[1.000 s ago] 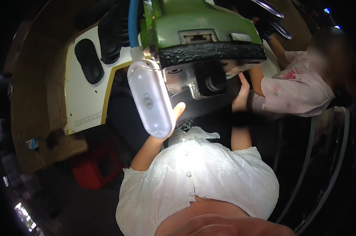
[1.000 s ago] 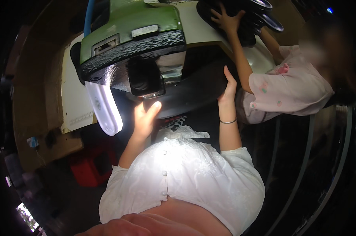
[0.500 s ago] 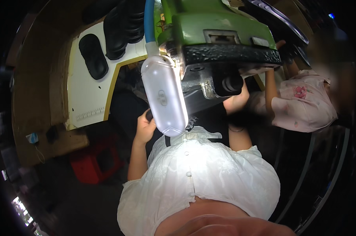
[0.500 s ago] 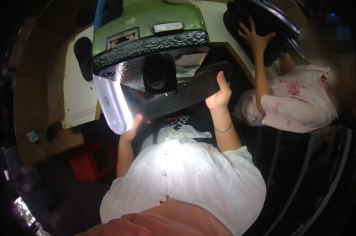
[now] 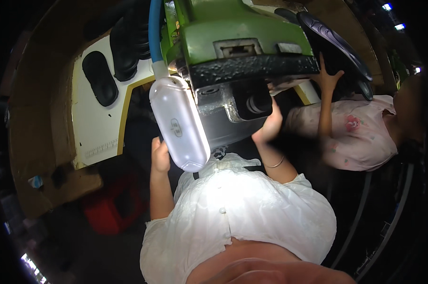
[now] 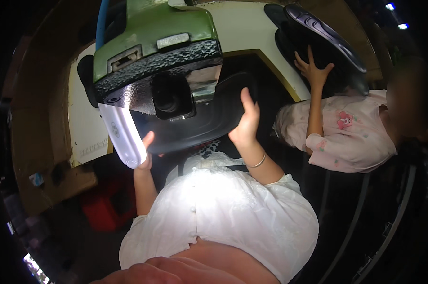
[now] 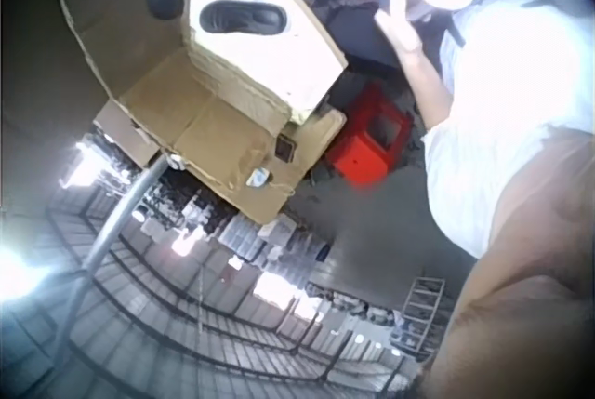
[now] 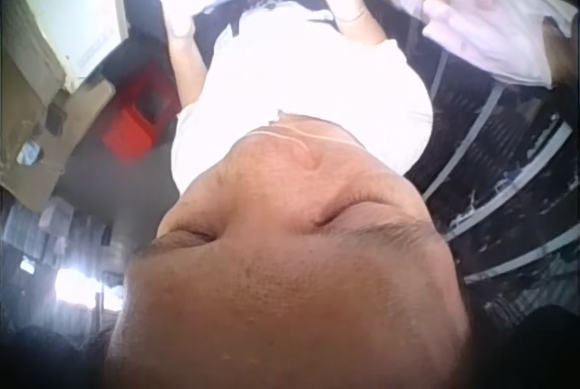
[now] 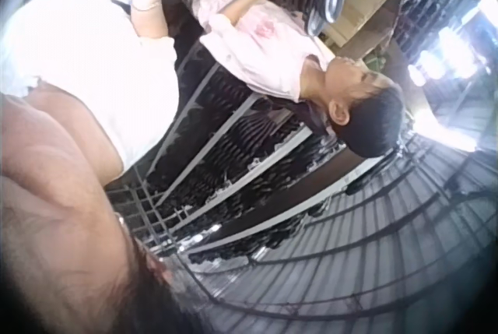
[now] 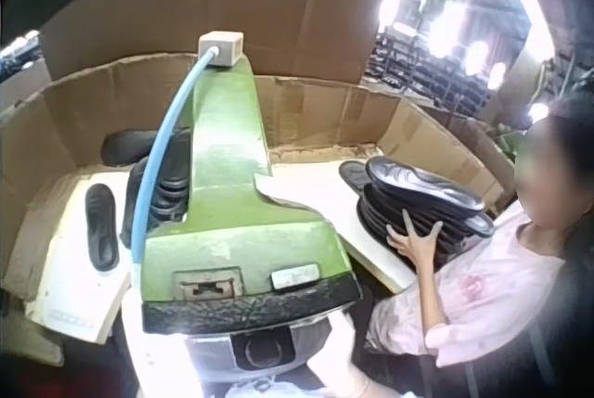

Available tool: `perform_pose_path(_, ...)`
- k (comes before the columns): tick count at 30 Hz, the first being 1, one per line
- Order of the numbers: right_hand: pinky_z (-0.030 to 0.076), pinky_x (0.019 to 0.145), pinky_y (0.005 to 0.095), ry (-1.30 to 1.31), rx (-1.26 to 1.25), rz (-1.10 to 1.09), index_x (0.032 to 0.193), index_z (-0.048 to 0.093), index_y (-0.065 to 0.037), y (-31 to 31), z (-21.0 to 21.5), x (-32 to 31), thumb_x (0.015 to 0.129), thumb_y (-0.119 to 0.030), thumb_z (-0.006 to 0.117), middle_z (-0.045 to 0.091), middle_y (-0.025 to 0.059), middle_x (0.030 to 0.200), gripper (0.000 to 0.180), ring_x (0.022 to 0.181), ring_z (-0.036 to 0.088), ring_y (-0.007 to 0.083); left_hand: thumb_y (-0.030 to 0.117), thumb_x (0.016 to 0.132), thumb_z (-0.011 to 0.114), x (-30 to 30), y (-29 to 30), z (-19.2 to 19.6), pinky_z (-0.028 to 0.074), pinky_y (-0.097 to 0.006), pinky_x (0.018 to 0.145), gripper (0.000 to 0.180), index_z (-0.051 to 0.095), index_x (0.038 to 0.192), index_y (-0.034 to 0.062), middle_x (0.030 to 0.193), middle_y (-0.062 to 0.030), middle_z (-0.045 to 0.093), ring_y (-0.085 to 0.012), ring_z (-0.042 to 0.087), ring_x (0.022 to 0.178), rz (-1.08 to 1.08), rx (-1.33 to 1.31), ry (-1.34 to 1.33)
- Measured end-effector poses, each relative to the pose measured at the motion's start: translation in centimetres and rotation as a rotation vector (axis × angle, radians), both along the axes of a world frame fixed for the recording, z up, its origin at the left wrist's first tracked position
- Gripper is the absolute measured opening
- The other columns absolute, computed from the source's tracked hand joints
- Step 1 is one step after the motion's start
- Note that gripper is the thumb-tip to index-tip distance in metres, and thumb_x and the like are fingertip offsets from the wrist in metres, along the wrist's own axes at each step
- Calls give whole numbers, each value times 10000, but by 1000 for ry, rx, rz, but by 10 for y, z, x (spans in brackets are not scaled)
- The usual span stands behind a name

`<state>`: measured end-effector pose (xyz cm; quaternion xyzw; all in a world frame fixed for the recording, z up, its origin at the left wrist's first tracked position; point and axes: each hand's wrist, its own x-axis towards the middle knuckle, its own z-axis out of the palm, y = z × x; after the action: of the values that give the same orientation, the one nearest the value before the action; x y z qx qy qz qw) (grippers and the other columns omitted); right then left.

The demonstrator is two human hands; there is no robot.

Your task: The person operates a green industrial machine to process black slipper soles. They repeatedly pick up a sole, place it into the machine's mechanism, and then remove it to place it on a nearby surface.

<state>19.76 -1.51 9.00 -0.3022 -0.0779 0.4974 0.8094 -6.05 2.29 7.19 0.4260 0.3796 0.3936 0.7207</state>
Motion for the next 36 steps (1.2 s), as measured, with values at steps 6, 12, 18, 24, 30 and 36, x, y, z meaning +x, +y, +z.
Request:
perform_pose_path(6, 458, 830, 293, -44, -80, 18, 1108, 510, -17, -17, 9, -58, 899, -203, 501, 570, 67, 1061, 280, 967, 556, 158, 165, 855, 509, -47, -6, -16, 465, -254, 696, 248, 616, 891, -56, 847, -70, 639, -128, 603, 746, 72, -31, -104)
perform_pose_path(12, 456, 858, 367, -242, -16, -14, 1165, 473, 4, -16, -26, 11, 832, -101, 534, 547, 112, 1106, 354, 978, 557, 235, 126, 839, 591, -25, -18, -2, 458, -266, 765, 225, 594, 984, -46, 912, -48, 631, -111, 576, 817, -89, 186, 244)
perform_pose_path(18, 475, 830, 344, -4, 124, -83, 1036, 565, 22, 15, 22, 86, 850, -161, 519, 611, 132, 1002, 265, 913, 596, 244, 249, 858, 563, 66, -17, -14, 437, -248, 594, 263, 583, 882, -13, 698, -36, 584, -99, 527, 635, -150, 563, 462)
perform_pose_path(24, 481, 824, 339, 79, -32, -38, 1001, 577, 27, 25, 6, 90, 817, -116, 522, 616, 135, 983, 240, 896, 602, 249, 256, 855, 541, 77, -11, 2, 448, -225, 453, 309, 592, 922, -42, 720, -101, 613, -144, 583, 558, -97, 13, 54)
perform_pose_path(30, 486, 788, 310, 68, -57, 38, 1059, 538, -33, 17, -6, 30, 816, -150, 567, 603, 88, 955, 271, 859, 599, 196, 222, 877, 460, 1, -21, -53, 396, -218, 383, 314, 571, 926, -67, 702, -116, 606, -142, 541, 473, 126, -361, -316)
perform_pose_path(36, 448, 828, 289, -132, 18, 225, 1181, 451, -33, 6, -11, 0, 879, -219, 533, 547, 71, 1062, 364, 971, 534, 148, 242, 885, 450, -45, -19, -36, 400, -239, 411, 339, 532, 981, -73, 673, -123, 588, -156, 518, 458, 27, -111, -124)
